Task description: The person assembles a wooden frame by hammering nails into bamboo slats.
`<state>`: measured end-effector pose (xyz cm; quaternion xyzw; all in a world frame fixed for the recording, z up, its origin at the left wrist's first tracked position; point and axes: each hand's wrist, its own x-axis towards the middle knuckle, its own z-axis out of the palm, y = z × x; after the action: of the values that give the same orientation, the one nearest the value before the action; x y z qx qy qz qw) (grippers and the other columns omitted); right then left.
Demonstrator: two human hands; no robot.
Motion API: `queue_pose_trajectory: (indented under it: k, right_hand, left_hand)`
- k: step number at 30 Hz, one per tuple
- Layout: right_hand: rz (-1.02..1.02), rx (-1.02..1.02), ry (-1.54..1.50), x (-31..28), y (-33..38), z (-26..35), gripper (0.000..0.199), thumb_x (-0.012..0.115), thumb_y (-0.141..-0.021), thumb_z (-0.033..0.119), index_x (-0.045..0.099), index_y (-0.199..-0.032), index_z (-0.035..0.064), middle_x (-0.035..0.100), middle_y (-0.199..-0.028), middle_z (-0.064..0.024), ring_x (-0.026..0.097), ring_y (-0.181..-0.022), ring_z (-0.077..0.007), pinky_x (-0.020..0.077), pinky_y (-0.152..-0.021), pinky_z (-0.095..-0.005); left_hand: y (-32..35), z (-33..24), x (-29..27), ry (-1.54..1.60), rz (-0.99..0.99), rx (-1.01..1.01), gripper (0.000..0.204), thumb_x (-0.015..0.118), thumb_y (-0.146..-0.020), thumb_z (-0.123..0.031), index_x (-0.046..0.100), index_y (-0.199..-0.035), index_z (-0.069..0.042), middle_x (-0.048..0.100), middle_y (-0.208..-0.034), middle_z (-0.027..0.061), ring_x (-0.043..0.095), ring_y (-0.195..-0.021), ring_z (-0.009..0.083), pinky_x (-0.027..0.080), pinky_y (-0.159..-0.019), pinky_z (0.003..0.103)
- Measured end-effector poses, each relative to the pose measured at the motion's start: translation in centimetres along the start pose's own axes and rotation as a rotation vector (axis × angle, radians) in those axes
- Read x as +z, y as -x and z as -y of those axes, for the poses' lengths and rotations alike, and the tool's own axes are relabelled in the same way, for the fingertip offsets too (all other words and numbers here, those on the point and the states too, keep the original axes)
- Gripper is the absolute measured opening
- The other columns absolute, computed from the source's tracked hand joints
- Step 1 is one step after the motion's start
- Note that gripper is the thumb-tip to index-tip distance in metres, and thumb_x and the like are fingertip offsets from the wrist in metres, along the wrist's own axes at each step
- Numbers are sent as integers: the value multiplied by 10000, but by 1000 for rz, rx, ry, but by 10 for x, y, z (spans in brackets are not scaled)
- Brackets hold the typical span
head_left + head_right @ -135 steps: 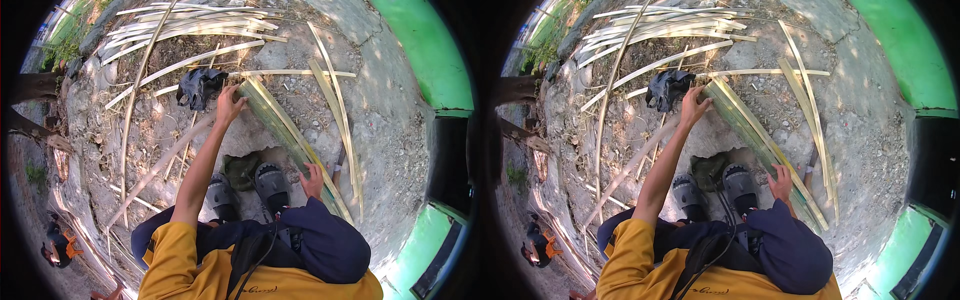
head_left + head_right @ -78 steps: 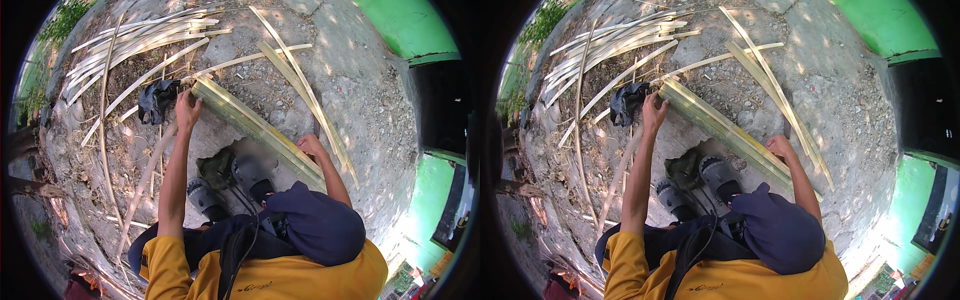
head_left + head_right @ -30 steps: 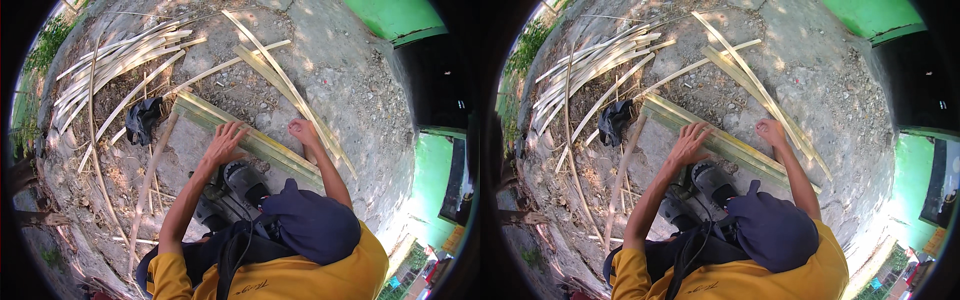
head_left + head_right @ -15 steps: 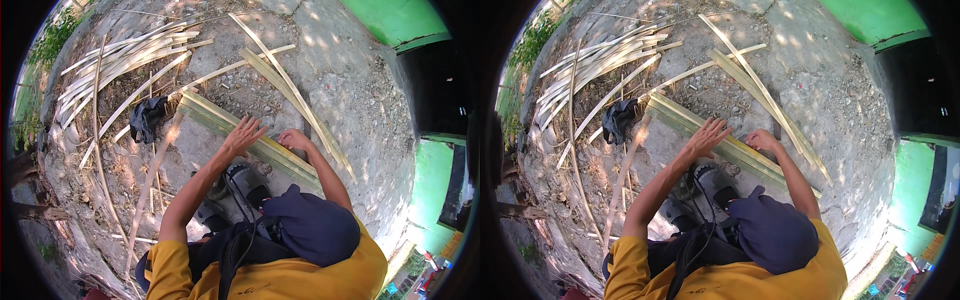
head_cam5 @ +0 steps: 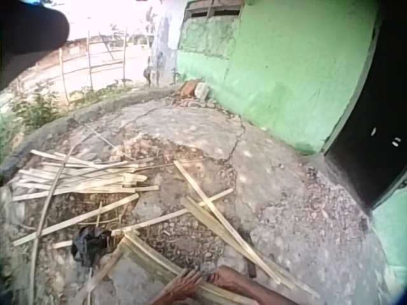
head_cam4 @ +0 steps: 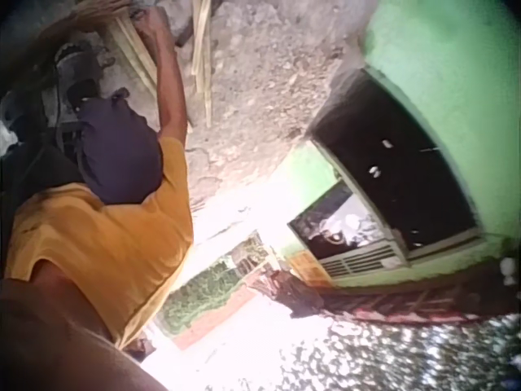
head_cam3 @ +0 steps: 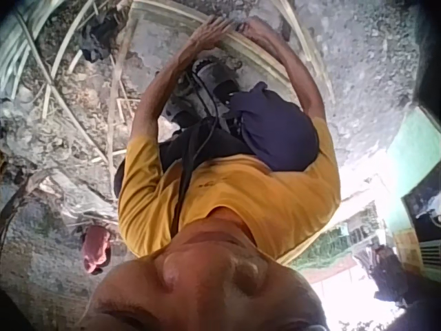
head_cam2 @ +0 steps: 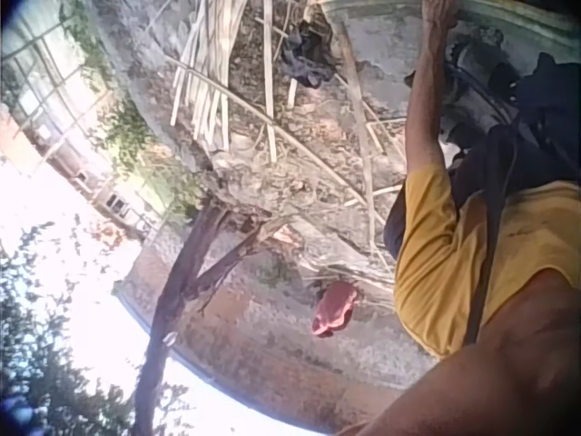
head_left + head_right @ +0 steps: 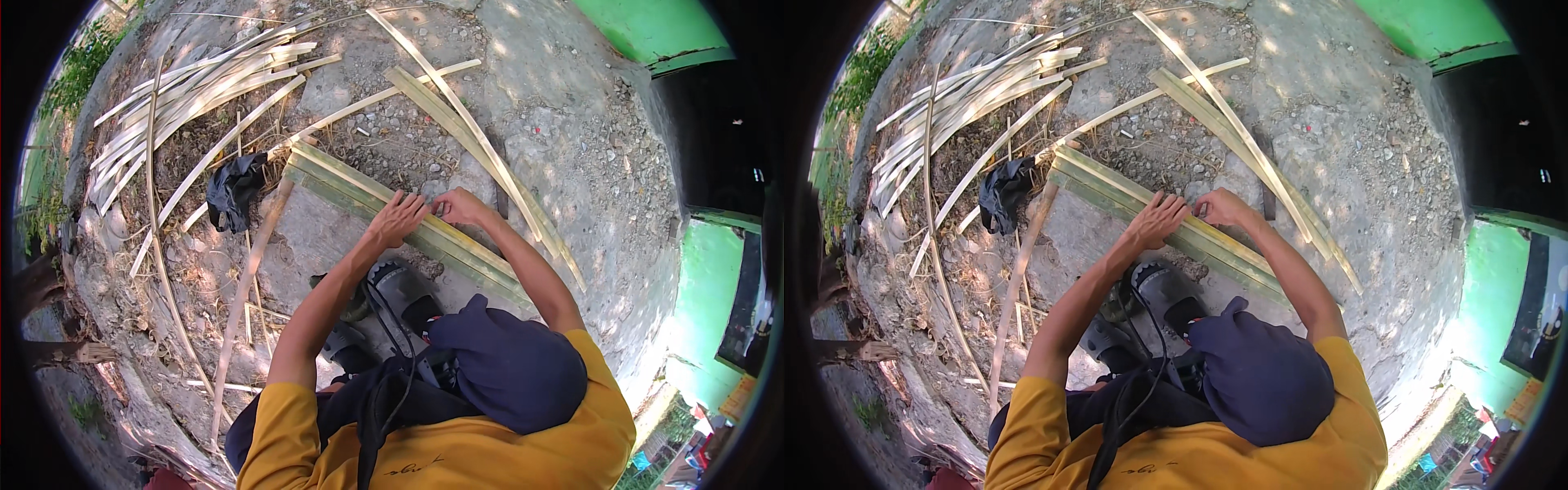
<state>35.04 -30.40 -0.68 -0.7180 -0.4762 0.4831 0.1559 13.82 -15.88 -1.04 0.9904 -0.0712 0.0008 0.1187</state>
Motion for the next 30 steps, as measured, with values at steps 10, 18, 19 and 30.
queue_pose_trajectory:
  k: [10, 18, 19, 30]
  right_hand:
    - [356, -126, 501, -14, -25, 4, 412, 806, -691, 168, 794, -1103, 163, 786, -900, -93, 754, -848, -339, 586, -724, -447]
    - [240, -261, 619, -19, -6, 17, 314, 813, -626, 160, 769, -933, 109, 701, -720, -89, 714, -750, -336, 534, -640, -495]
    - [258, -234, 595, -23, -4, 19, 325, 819, -650, 153, 776, -970, 119, 708, -739, -85, 715, -773, -347, 538, -654, -491]
    - [-603, -80, 449, -75, -23, 0, 286, 719, -901, 134, 693, -1186, 142, 694, -1063, -98, 700, -970, -385, 567, -798, -495]
  left_hand:
    - [1, 1, -6, 1, -99, 24, 716, 823, -575, -107, 545, -1234, -98, 548, -1196, 85, 537, -1204, 275, 376, -1079, 446]
    - [0, 0, -11, 21, -29, 32, 746, 848, -527, -119, 549, -1211, -92, 544, -1175, 80, 517, -1216, 273, 366, -1052, 423]
    - [1, 0, -11, 9, -50, 25, 746, 848, -527, -119, 549, -1211, -92, 544, -1175, 80, 517, -1216, 273, 366, -1052, 423]
    - [-1, -2, -18, 49, 59, 2, 913, 911, -542, -181, 510, -1359, -99, 531, -1253, 84, 505, -1260, 287, 343, -1136, 473]
